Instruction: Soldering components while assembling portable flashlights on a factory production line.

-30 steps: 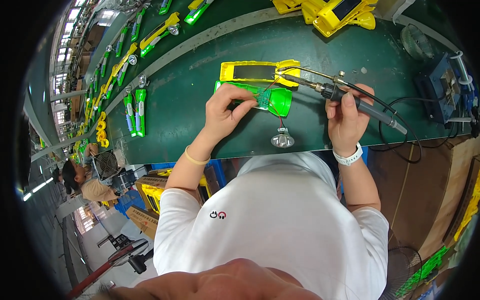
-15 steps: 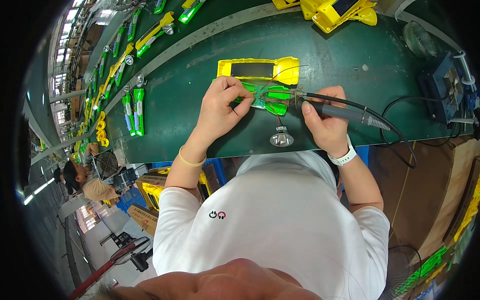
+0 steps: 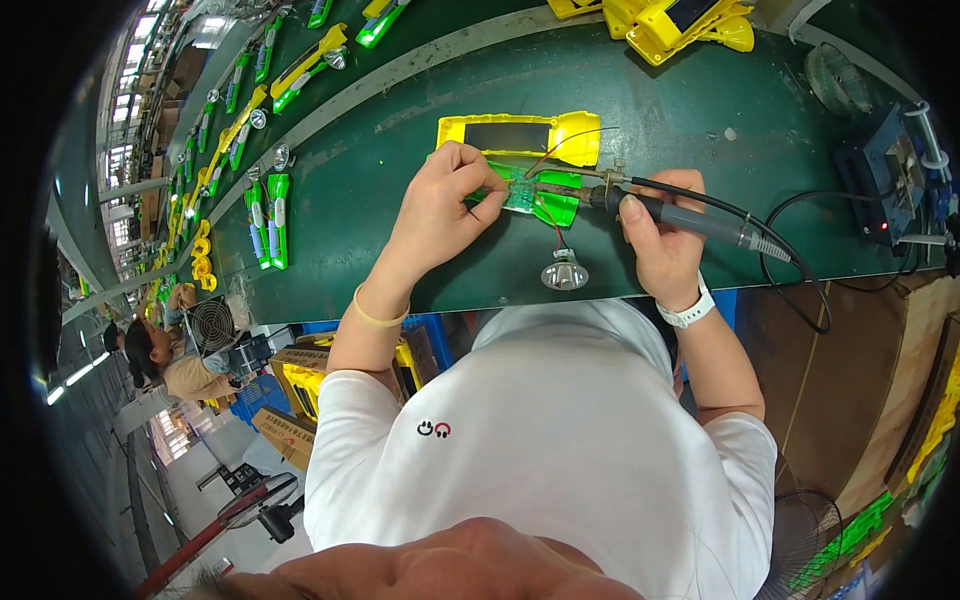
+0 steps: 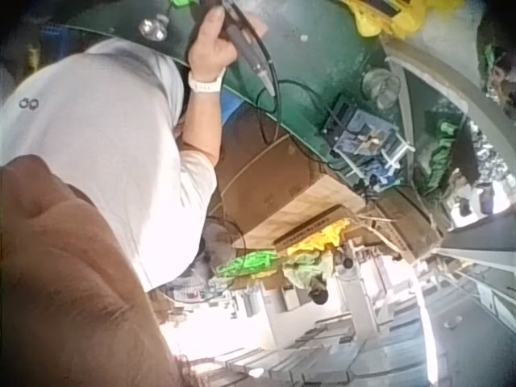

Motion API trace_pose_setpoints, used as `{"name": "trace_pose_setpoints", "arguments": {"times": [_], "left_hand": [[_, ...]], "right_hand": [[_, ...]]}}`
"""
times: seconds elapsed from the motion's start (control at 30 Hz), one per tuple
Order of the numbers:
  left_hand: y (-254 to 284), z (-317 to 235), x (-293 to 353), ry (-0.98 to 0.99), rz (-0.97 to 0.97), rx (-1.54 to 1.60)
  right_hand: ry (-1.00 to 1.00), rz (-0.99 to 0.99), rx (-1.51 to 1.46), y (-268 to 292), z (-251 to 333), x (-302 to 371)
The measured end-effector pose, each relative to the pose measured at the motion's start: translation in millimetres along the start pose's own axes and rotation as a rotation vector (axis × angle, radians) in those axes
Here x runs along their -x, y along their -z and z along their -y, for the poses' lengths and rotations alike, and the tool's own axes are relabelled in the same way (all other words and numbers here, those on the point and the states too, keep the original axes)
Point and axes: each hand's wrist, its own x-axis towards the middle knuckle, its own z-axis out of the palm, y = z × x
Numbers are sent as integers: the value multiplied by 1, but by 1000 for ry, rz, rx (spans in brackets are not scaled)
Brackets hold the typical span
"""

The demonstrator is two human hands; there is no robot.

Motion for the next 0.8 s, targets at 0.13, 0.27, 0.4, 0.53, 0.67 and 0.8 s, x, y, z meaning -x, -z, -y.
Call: {"name": "trace_pose_setpoints", "arguments": {"times": [0.13, 0.27, 0.4, 0.53, 0.67, 0.8], "left_hand": [[2, -2, 0, -14, 12, -18], [19, -10, 2, -80, -168, -221], [35, -8, 24, 63, -34, -318], [32, -13, 20, 278, 56, 331], [13, 8, 10, -257, -112, -24], [0, 13, 8, -361, -136, -90]], "right_hand": [[36, -41, -4, 0, 1, 0], [48, -69, -12, 4, -1, 0], [-3, -94, -59, 2, 0, 0], [-8, -90, -74, 3, 1, 3], [10, -70, -45, 3, 4, 4], [-11, -52, 10, 4, 1, 2]]}}
